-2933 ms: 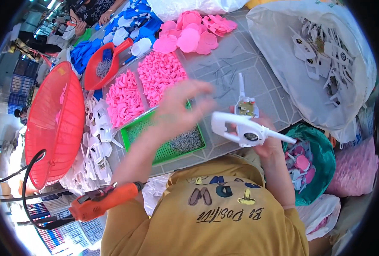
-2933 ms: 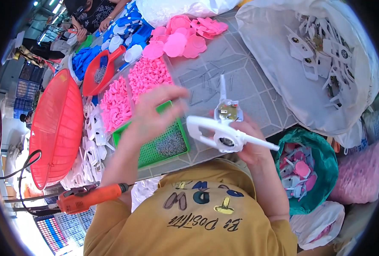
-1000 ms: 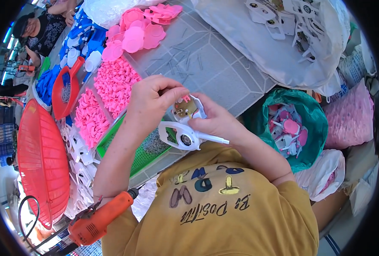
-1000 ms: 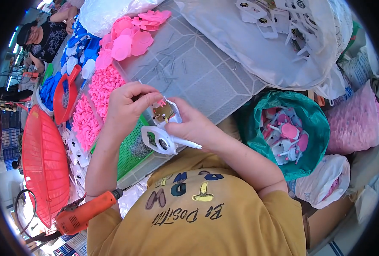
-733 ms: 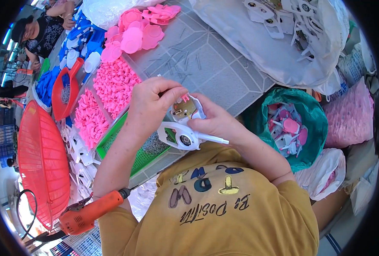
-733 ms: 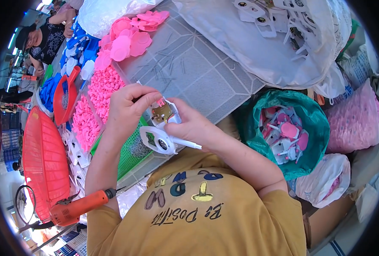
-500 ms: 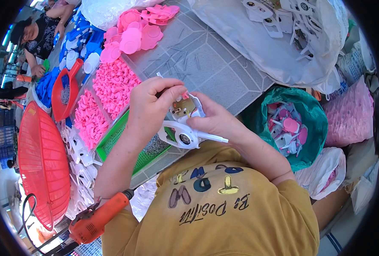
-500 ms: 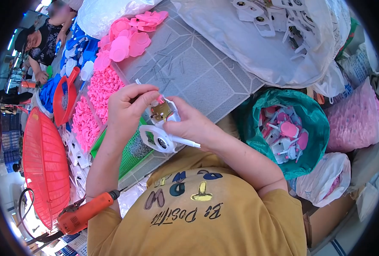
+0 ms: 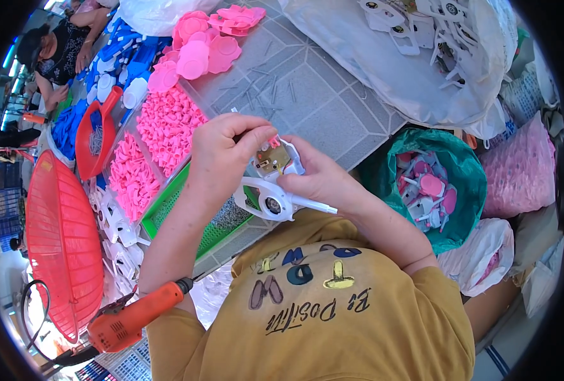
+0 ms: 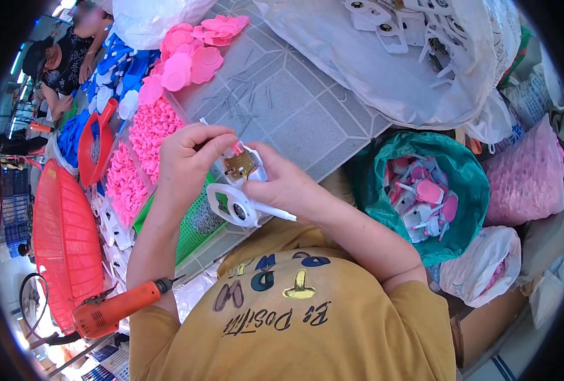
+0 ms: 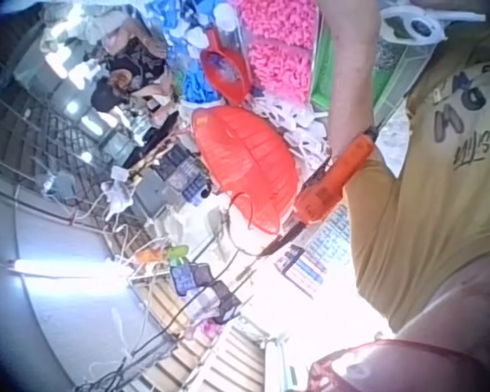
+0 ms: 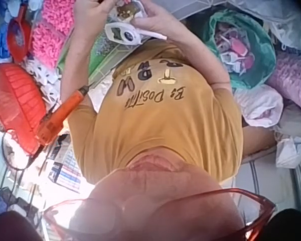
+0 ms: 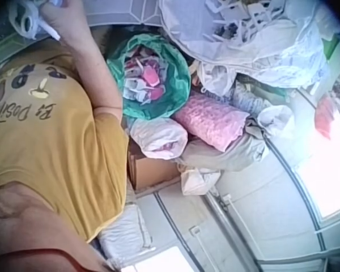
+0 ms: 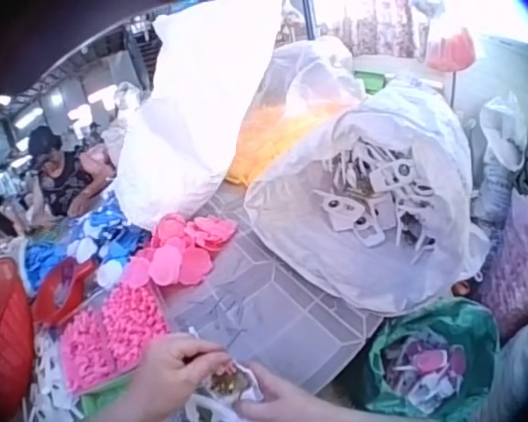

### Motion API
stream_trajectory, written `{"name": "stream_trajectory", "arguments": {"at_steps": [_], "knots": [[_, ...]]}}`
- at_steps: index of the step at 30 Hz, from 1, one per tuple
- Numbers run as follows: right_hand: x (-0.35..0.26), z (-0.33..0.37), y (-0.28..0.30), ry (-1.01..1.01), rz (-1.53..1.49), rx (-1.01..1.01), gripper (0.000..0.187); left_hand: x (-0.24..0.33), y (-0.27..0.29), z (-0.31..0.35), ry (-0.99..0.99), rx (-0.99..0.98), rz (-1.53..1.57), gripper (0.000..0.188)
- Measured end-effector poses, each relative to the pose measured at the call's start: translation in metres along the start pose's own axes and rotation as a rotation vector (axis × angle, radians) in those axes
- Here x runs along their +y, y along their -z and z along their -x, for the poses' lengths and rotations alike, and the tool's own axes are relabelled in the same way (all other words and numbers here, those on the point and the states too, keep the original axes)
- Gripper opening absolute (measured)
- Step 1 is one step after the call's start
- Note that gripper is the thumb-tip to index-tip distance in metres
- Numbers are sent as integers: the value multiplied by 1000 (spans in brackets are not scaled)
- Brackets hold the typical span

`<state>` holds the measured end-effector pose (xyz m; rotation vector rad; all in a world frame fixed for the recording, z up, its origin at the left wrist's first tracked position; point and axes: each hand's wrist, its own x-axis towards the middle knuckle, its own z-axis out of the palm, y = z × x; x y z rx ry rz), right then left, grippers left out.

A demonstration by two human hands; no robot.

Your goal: Assembling toy walkie-talkie devices by putting components into the plastic shells and securing them with a glue gun.

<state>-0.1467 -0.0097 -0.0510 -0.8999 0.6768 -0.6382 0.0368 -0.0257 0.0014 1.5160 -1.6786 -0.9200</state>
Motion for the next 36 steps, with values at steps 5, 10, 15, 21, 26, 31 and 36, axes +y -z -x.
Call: {"name": "stream_trajectory", "arguments": {"at_steps": [5,10,15,21,26,31,36], "knots": [[1,2,1,53,25,-12,60,-1,-2,1,-91,-5,-87,14],[4,0,4,105,122,-21,59,5,-5,3,-74,37,-180,13],[-1,1,3,39,52,-55,61,-2,-2,-1,-103,-10,-182,14],[2,1,2,-9,-27,-31,65,-2,3,-1,-58,-70,-132,19],[-1,2,-1,5,-8,-29,67,-2,13,-5,195,-181,90,23],[2,-2,-1,19,81,-51,67,-6,14,2,1,-113,-95,21],[-5,2,-6,-48,-230,-24,68,7,18,8,-213,35,-293,30]]}}
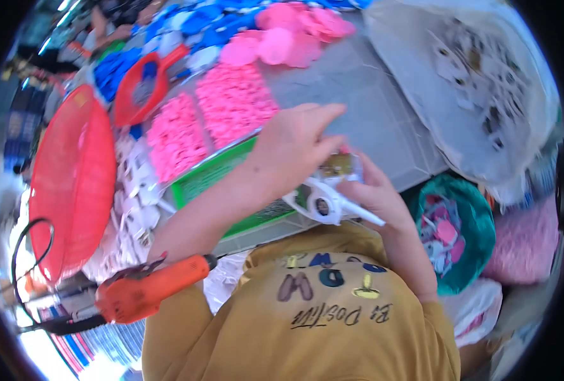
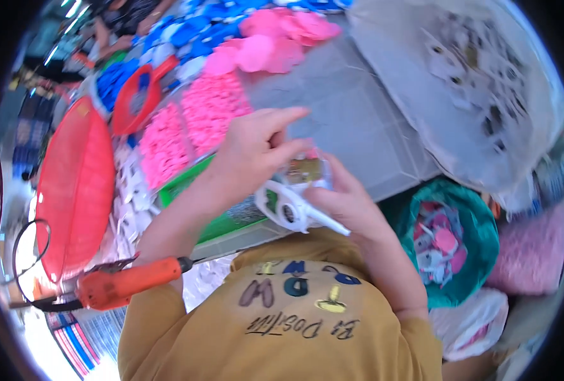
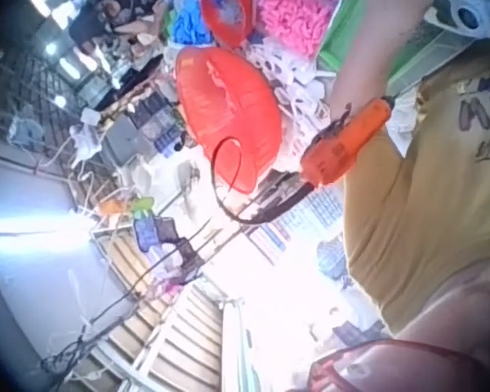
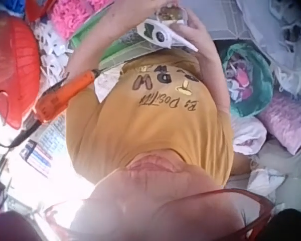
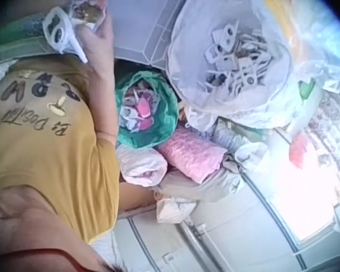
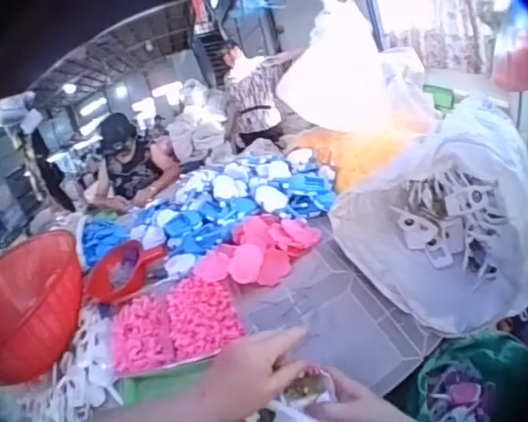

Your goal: Assembling toy walkie-talkie devices by putting components into the plastic shells and securing them with a glue gun.

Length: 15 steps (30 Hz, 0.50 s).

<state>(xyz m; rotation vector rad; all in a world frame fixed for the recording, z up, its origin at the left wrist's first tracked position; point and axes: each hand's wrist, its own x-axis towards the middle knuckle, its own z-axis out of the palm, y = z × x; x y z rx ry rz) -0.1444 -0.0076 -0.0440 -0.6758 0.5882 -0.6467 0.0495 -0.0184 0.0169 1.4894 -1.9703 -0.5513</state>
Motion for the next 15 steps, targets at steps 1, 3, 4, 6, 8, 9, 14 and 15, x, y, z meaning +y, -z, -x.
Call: {"name": "stream_trajectory", "arguments": {"at_steps": [1,3,4,6,8,9,14,15], "knots": [[-2,0,1,-16,4,8,67,4,7,3,25,35,-6,29],[1,-2,5,14,18,38,67,-13,16,10,-52,297,-76,24],[0,0,8,28,39,35,67,-27,28,14,-16,334,-158,21],[-4,4,13,35,38,30,71,-53,61,27,165,381,-423,19],[-4,6,15,26,16,12,71,-90,100,48,281,303,-740,18],[-4,5,15,26,1,8,72,-109,112,58,398,227,-748,17],[-1,2,13,3,-14,-12,72,-174,122,77,636,-89,-659,18],[-1,0,11,-5,-11,-18,72,-178,119,76,685,-131,-675,18]]}}
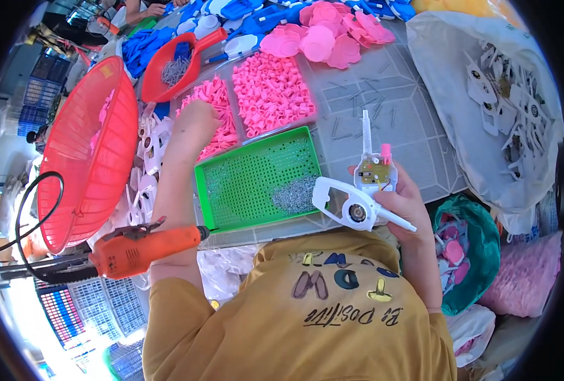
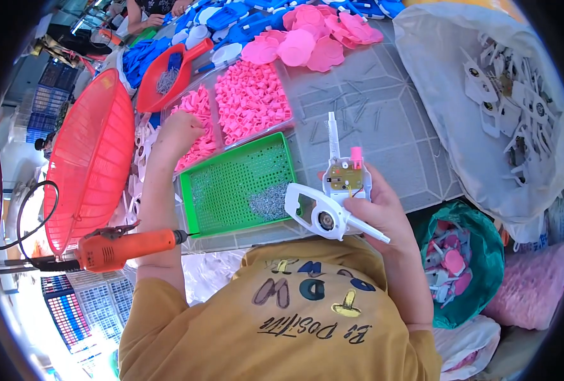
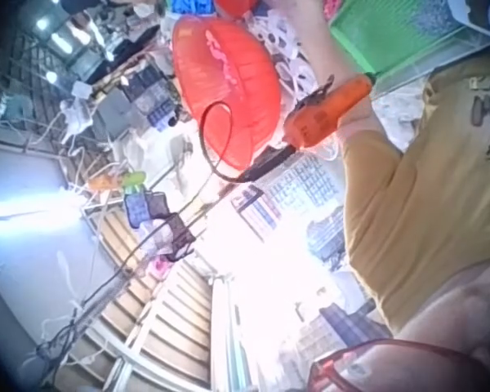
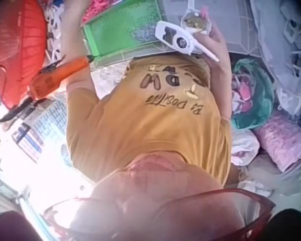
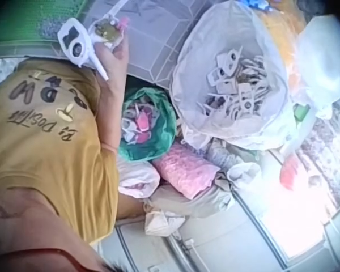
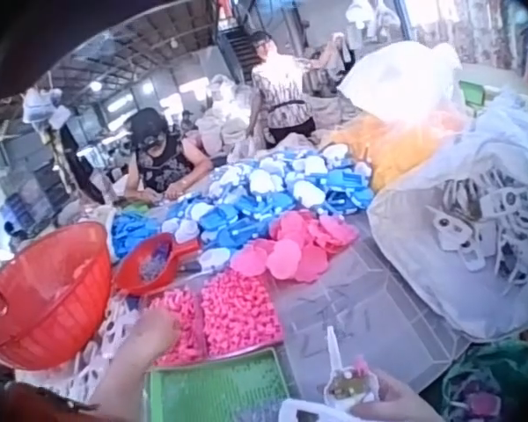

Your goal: Assembling toy walkie-talkie devices by putting components into the plastic shells and securing them with a glue gun.

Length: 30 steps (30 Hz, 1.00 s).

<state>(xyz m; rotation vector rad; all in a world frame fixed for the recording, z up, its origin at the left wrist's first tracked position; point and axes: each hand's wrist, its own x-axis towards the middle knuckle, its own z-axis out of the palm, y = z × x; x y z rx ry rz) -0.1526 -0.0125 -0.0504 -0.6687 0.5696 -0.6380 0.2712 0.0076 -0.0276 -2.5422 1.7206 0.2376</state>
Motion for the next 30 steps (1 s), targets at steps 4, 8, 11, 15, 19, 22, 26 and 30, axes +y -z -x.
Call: {"name": "stream_trajectory", "arguments": {"at_steps": [4,8,11,15,19,22,26,30], "knots": [[-1,0,-3,3,16,21,70,0,-5,5,9,79,59,19],[-2,2,-1,38,41,56,67,17,23,15,59,173,255,16],[-3,1,-1,52,27,49,66,36,38,18,94,120,923,18],[-4,-3,-2,54,33,74,72,70,45,23,16,147,1009,21],[-6,-8,-3,61,-57,3,69,119,45,50,-290,-97,1316,26],[-8,-10,-4,74,-80,-10,61,163,38,72,-320,-269,1448,26],[-9,-7,-3,57,-59,-13,59,187,26,78,-400,-284,1407,25],[-8,-4,-2,78,-56,17,61,198,15,74,-405,-213,1406,24]]}}
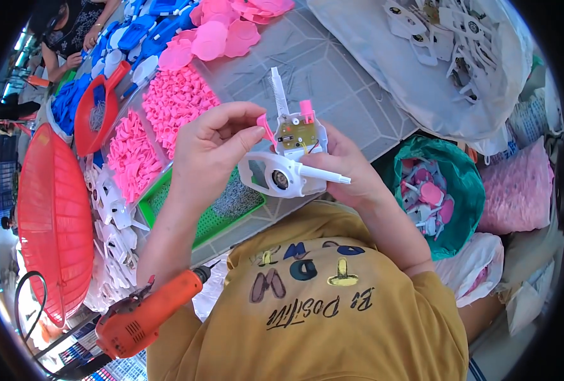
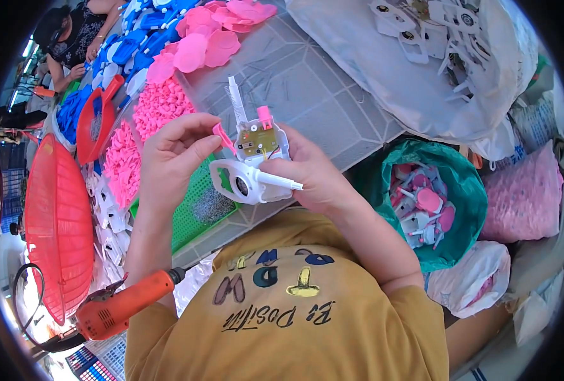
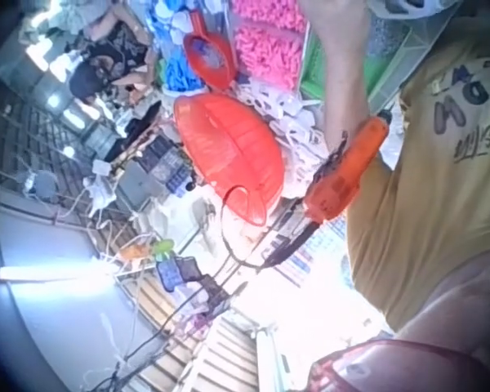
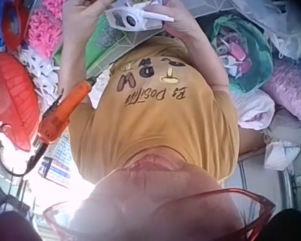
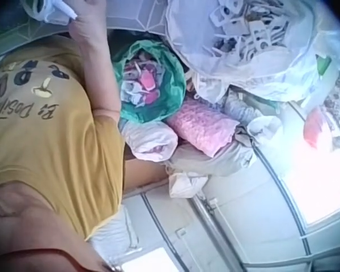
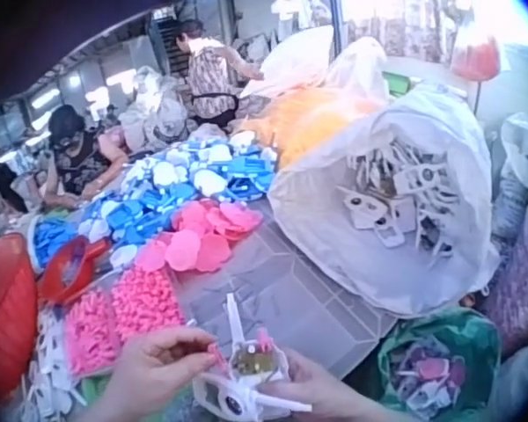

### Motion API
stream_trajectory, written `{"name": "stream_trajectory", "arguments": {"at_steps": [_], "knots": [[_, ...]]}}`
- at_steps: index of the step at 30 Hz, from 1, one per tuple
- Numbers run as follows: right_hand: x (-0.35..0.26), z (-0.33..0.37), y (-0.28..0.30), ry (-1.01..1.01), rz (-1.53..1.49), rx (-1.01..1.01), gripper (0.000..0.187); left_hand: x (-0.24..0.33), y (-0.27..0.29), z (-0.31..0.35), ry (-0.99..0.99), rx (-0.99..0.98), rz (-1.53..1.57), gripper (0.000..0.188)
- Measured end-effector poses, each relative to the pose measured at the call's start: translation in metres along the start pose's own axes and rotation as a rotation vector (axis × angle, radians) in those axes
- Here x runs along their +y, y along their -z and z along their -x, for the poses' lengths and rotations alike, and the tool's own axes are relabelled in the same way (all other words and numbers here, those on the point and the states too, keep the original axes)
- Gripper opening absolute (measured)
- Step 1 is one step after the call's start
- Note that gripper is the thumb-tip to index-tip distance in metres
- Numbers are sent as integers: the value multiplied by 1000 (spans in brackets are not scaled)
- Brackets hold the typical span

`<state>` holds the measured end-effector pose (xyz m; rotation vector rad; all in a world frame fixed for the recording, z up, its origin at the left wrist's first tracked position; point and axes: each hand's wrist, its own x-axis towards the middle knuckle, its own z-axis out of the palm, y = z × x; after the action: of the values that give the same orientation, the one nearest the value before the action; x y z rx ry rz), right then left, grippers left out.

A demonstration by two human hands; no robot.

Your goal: Assembling toy walkie-talkie devices by putting components into the plastic shells and securing them with a glue gun.

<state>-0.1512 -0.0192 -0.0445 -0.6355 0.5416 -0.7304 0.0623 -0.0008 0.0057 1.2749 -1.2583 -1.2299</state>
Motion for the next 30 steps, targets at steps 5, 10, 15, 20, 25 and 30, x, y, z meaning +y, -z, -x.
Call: {"name": "stream_trajectory", "arguments": {"at_steps": [5,10,15,20,25,30], "knots": [[1,1,-2,62,6,46,63,5,-5,4,50,-47,1,22],[6,1,3,114,-49,25,66,7,-12,7,57,-65,15,20],[4,0,4,109,-58,18,69,4,-12,8,44,-52,-2,19],[6,0,4,109,-27,41,69,1,-13,8,34,-34,-19,20],[7,3,2,117,-40,49,68,-1,-20,10,12,16,-67,18],[8,4,1,93,-44,40,66,-5,-20,6,-86,16,-203,18]]}}
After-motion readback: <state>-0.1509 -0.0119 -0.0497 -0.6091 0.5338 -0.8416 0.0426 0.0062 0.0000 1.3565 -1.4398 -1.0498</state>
